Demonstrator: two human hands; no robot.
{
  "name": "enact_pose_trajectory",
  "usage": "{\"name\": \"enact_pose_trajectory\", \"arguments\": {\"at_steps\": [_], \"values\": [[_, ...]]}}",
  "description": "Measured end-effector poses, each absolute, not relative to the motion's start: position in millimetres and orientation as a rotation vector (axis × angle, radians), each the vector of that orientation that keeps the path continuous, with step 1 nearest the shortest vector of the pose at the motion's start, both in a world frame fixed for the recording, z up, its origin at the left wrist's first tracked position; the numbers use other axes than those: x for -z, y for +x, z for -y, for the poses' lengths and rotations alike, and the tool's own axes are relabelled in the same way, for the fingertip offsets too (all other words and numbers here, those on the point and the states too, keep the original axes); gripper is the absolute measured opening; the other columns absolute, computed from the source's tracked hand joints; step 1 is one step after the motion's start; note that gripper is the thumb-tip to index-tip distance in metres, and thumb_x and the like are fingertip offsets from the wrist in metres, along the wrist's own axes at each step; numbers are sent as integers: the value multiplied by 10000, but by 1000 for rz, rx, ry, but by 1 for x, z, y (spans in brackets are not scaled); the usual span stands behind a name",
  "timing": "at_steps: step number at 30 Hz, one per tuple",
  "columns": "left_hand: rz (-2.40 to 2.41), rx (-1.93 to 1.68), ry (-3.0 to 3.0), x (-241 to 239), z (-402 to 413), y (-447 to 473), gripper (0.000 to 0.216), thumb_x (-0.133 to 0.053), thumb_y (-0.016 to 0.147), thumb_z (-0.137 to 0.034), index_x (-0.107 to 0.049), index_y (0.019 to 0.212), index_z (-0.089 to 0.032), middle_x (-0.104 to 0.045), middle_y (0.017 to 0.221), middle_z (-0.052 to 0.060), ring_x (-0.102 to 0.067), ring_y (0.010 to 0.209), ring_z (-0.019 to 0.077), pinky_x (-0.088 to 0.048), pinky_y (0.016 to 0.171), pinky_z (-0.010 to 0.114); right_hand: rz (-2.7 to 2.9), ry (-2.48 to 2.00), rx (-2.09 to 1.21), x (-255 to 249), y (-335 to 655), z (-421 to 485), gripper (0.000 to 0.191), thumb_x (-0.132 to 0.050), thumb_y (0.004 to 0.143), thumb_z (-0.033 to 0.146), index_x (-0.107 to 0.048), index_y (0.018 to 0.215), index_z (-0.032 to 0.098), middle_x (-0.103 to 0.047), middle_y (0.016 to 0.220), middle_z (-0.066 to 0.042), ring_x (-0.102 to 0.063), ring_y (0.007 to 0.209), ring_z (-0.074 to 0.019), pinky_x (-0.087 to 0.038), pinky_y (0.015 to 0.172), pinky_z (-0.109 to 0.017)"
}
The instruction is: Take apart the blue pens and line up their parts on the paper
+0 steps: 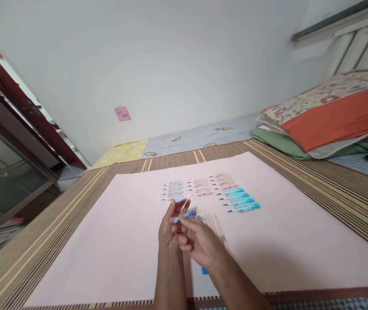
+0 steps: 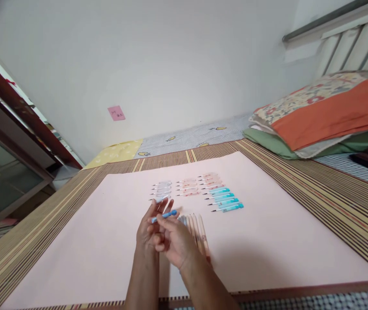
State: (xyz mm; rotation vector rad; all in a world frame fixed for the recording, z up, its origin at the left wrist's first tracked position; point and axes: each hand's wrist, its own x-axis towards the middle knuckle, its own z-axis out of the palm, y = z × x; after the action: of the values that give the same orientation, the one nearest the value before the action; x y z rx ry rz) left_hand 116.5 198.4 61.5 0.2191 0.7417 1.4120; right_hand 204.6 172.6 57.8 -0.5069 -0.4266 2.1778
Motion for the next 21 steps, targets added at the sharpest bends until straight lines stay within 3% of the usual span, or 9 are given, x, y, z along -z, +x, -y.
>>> {"name": "enact_pose_trajectory", "arguments": {"at_steps": [4, 7, 10, 15, 21], "values": [[-622, -1401, 235, -57, -195, 113, 201, -697, 894, -320, -646, 785, -158, -646, 781, 22, -700, 875, 178, -586, 781, 299, 394, -525, -2298, -61, 199, -167, 318, -788, 815, 397, -706, 878, 96, -654, 601, -6, -477, 383, -33, -186, 372, -150], [-533, -1266, 264, -55, -196, 111, 345, -688, 896, -381, -546, 678, -155, -541, 664, -7, -599, 618, 94, -542, 631, 210, 368, -551, -2330, -64, 200, -168, 375, -715, 878, 465, -689, 857, 92, -635, 551, -1, -481, 363, -40, -189, 366, -157], [-501, -1174, 253, -56, -196, 111, 426, -674, 898, -430, -461, 635, -172, -449, 605, -37, -465, 484, 56, -438, 479, 171, 394, -607, -2321, -66, 200, -169, 447, -644, 914, 535, -657, 793, 105, -625, 521, 3, -483, 344, -49, -203, 356, -162], [-557, -1134, 206, -59, -194, 112, 407, -667, 905, -427, -449, 662, -184, -455, 603, -45, -484, 477, 56, -439, 480, 166, 557, -680, -2237, -68, 199, -166, 501, -574, 924, 610, -620, 768, 136, -625, 491, 1, -487, 325, -70, -243, 338, -168], [-666, -1204, 260, -60, -194, 113, 379, -728, 863, -389, -452, 690, -195, -477, 574, -58, -506, 455, 66, -450, 453, 160, 728, -614, -2187, -55, 200, -167, 536, -634, 820, 695, -597, 792, 161, -630, 488, 12, -482, 323, -79, -305, 345, -178]]}}
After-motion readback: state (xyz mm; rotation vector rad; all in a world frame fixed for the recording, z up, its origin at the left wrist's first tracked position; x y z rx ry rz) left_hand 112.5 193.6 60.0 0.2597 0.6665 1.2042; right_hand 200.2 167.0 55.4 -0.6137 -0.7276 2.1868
